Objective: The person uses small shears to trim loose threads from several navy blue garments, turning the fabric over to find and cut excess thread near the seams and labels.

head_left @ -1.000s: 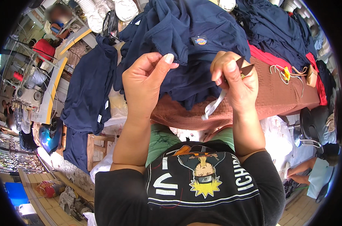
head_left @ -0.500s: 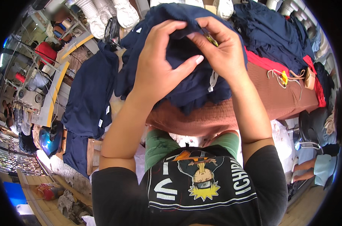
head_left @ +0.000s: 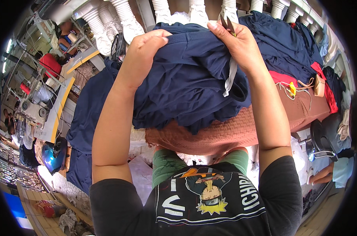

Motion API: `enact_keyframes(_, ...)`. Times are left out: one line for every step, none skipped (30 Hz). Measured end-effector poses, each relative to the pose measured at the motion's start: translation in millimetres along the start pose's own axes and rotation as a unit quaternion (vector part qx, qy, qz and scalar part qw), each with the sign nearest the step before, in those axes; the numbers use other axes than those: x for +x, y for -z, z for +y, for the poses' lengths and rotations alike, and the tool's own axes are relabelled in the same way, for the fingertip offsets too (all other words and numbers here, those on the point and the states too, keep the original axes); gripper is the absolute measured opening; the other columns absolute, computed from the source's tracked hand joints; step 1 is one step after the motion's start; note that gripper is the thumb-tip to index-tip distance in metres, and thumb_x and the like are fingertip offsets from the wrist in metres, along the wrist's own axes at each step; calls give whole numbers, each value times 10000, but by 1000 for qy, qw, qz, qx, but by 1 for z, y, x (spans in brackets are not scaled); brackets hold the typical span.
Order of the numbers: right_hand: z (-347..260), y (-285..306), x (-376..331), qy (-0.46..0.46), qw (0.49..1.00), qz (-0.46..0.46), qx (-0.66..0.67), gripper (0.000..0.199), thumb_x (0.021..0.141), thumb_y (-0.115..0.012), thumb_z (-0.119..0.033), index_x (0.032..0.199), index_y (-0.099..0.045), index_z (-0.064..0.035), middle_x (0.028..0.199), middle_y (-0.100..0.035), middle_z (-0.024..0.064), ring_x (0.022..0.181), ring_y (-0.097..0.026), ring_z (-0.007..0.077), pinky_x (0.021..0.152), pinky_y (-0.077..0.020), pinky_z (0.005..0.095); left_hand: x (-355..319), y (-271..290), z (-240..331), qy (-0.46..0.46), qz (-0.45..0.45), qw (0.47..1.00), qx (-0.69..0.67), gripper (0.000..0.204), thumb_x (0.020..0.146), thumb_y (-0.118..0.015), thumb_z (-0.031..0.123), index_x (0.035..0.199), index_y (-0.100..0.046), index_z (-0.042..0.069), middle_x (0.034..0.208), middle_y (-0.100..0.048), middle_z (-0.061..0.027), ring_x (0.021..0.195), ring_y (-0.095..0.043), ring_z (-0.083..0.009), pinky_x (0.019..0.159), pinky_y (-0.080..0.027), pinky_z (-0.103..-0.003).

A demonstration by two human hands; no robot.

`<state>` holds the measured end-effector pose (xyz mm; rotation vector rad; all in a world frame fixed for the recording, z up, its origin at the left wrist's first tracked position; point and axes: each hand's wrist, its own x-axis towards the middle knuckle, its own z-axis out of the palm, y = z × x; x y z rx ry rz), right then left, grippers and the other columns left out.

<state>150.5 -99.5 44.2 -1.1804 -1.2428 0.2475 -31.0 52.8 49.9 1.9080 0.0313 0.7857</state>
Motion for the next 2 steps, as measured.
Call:
enact_keyframes(0, 3, 0, -5, 999, -12, -30, 186, 919, -668, -254, 901, -682, -70, 800, -603, -84, 739, -501, -5, 683, -404, 178, -1, -4, 3, 10, 0, 1000, 27, 259, 892, -516, 174, 999, -635, -29, 922, -644, -36, 867, -563, -93, 841, -404, -210)
enact_keyframes(1, 8, 1, -9, 998, -23, -61, 175, 905, -686, -245, 905, -682, -70, 800, -604, -86, 739, -497, -8, 680, -400, 175, -1, -11, 8, 19, -1, 998, 54, 253, 903, -544, 192, 1001, -635, -23, 928, -644, -34, 871, -563, -93, 854, -403, -217)
